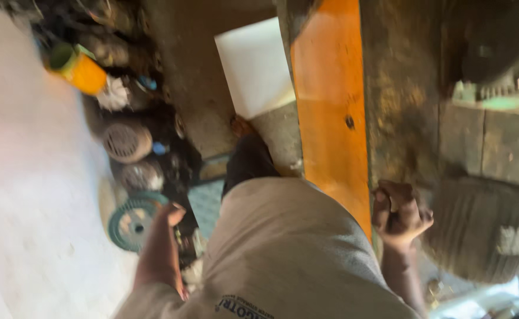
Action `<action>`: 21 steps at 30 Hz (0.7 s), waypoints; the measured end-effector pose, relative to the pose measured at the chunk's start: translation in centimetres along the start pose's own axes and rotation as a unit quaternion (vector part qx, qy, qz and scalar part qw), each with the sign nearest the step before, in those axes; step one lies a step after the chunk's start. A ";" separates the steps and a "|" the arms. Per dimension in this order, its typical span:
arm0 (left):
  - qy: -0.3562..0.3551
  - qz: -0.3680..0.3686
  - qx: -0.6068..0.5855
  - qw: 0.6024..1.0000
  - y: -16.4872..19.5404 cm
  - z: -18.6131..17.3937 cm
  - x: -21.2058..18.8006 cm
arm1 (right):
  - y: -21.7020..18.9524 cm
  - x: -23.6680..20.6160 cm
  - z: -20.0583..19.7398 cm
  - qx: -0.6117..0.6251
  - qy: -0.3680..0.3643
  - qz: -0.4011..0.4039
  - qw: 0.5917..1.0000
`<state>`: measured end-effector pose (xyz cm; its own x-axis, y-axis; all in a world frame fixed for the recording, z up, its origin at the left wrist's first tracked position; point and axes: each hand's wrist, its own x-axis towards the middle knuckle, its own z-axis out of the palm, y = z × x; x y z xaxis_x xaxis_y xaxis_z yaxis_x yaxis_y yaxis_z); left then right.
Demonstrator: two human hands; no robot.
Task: The person cuts a strip of white paper with scissors and inserts it into the slots of an electric motor stator on the workbench, pressing it into place. They then pick up bundles of copper winding wire, gather them, and arrange the wire on the bench.
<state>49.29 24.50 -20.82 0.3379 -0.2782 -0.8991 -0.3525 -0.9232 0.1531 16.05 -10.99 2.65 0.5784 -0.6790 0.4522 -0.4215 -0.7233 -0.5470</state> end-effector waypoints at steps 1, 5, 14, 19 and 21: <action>-0.036 0.001 -0.004 0.999 0.8 -2.1 1.0 | -0.5 2.9 2.0 -0.014 -0.020 -0.006 1.000; 0.097 0.096 -0.101 0.985 6.5 -10.0 5.3 | -1.5 12.3 7.7 -0.042 -0.116 -0.035 0.992; 0.270 0.254 -0.309 0.876 13.6 -24.8 5.6 | -1.1 24.1 17.8 0.016 -0.260 -0.125 0.957; 0.281 0.165 -0.400 0.857 12.3 -26.3 6.0 | 1.4 30.0 26.1 0.061 -0.323 -0.153 0.932; 0.252 0.099 -0.439 0.857 12.2 -26.9 7.5 | 2.4 33.2 29.6 0.081 -0.346 -0.149 0.923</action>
<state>71.01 4.05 -14.67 0.7590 -0.3270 -0.5630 0.2713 -0.6273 0.7300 54.86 -31.55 -4.52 0.9827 -0.1705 0.0719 -0.0952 -0.7989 -0.5939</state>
